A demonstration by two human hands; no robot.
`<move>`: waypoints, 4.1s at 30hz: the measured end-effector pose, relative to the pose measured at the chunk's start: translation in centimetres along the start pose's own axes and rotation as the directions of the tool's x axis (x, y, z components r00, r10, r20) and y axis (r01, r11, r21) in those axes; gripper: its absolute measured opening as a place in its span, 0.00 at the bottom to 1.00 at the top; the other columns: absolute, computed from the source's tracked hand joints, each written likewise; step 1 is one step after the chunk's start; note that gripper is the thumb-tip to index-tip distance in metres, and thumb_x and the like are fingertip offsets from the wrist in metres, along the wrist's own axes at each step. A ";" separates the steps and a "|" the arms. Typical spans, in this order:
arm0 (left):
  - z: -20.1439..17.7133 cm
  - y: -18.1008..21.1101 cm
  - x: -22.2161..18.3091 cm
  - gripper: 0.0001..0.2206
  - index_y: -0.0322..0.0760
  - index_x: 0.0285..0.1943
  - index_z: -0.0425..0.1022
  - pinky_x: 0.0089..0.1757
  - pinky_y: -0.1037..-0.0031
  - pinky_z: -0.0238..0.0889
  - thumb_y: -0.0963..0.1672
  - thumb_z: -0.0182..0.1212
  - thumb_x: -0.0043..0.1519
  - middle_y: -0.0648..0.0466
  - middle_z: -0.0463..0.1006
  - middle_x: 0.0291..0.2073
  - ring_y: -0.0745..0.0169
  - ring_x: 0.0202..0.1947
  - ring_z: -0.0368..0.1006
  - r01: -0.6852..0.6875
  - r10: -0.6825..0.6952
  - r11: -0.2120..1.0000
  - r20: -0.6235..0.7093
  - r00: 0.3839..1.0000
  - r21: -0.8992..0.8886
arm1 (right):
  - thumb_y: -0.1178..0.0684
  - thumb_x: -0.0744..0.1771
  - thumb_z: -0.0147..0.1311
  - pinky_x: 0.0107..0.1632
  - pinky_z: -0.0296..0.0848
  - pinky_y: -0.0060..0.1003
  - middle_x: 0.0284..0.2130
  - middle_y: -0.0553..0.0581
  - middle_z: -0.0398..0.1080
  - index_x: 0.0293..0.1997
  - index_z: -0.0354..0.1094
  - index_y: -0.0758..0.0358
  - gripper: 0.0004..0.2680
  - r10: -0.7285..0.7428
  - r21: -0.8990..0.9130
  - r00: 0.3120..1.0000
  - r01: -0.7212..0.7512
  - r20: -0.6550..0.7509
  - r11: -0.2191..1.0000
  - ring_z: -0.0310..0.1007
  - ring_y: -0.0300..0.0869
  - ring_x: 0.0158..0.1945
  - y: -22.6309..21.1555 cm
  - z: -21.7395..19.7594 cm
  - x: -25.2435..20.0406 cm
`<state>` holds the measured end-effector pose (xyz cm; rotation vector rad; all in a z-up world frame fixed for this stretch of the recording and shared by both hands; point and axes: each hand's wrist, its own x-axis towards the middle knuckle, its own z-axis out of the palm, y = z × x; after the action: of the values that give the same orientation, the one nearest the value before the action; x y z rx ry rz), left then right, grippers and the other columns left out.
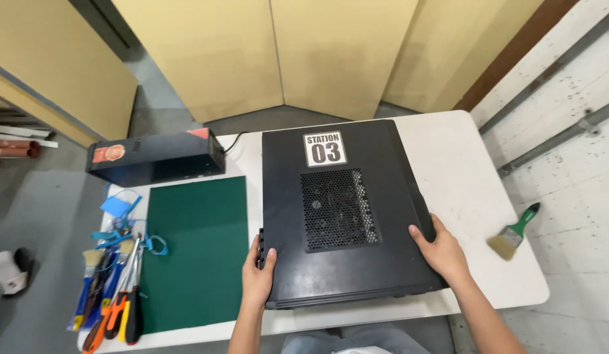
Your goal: Cleaning the exterior of a computer case with a brush, unscrewing the side panel using a screwdriver, and removing the panel to expose internal components.
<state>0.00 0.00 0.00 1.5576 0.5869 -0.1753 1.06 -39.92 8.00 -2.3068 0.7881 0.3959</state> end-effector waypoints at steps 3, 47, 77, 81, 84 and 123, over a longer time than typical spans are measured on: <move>-3.3 -2.0 -0.3 0.34 0.41 0.80 0.60 0.69 0.71 0.58 0.47 0.63 0.62 0.50 0.67 0.76 0.61 0.74 0.64 -0.038 0.037 0.998 -0.012 0.999 -0.053 | 0.27 0.65 0.45 0.65 0.70 0.49 0.70 0.56 0.66 0.82 0.46 0.48 0.35 0.064 -0.005 0.997 -0.064 0.042 0.998 0.68 0.54 0.70 -1.5 1.9 -3.5; -6.9 -8.2 -3.5 0.31 0.35 0.79 0.56 0.68 0.59 0.54 0.50 0.51 0.67 0.41 0.66 0.72 0.45 0.73 0.62 -0.180 0.276 0.828 -0.107 0.955 0.531 | 0.51 0.67 0.62 0.41 0.79 0.53 0.47 0.66 0.72 0.54 0.69 0.72 0.14 0.274 0.382 0.944 -0.188 -0.185 0.905 0.75 0.55 0.43 21.7 -0.6 21.9; -13.4 -9.8 -1.5 0.23 0.37 0.73 0.67 0.62 0.63 0.62 0.49 0.35 0.74 0.48 0.71 0.70 0.54 0.70 0.69 -0.041 -0.002 0.990 -0.313 0.950 -0.133 | 0.55 0.70 0.54 0.47 0.82 0.36 0.44 0.56 0.79 0.53 0.74 0.60 0.08 -0.539 0.340 -0.001 0.777 0.842 0.529 0.81 0.43 0.44 -29.5 14.9 -2.8; -14.9 -9.3 -1.8 0.18 0.31 0.69 0.69 0.64 0.63 0.63 0.44 0.47 0.72 0.44 0.66 0.70 0.49 0.66 0.69 -0.292 0.282 0.956 -0.340 0.897 0.023 | 0.66 0.60 0.61 0.39 0.80 0.53 0.49 0.69 0.69 0.45 0.73 0.62 0.12 -0.979 -0.560 0.149 0.827 0.140 0.046 0.75 0.62 0.47 -30.5 17.3 10.8; -15.0 -8.3 -2.1 0.17 0.33 0.66 0.72 0.58 0.66 0.65 0.43 0.50 0.70 0.45 0.65 0.71 0.56 0.64 0.71 -0.294 0.316 0.949 -0.366 0.875 0.116 | 0.69 0.54 0.59 0.42 0.69 0.50 0.31 0.56 0.75 0.35 0.81 0.55 0.15 -0.876 0.001 -0.106 0.993 0.471 -0.120 0.72 0.52 0.40 -26.4 20.5 -1.9; -6.8 -5.1 -5.3 0.22 0.29 0.70 0.68 0.62 0.46 0.55 0.47 0.52 0.70 0.33 0.61 0.70 0.27 0.65 0.61 -0.537 0.644 0.524 0.104 0.758 0.661 | 0.56 0.65 0.61 0.58 0.73 0.45 0.61 0.51 0.71 0.43 0.79 0.43 0.07 -0.607 0.021 0.442 0.797 0.661 0.603 0.77 0.50 0.59 -1.8 4.1 -13.7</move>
<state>-8.53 5.00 -1.43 2.4124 0.0415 0.3156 -8.68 -30.16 12.27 -2.2882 -0.6531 0.8362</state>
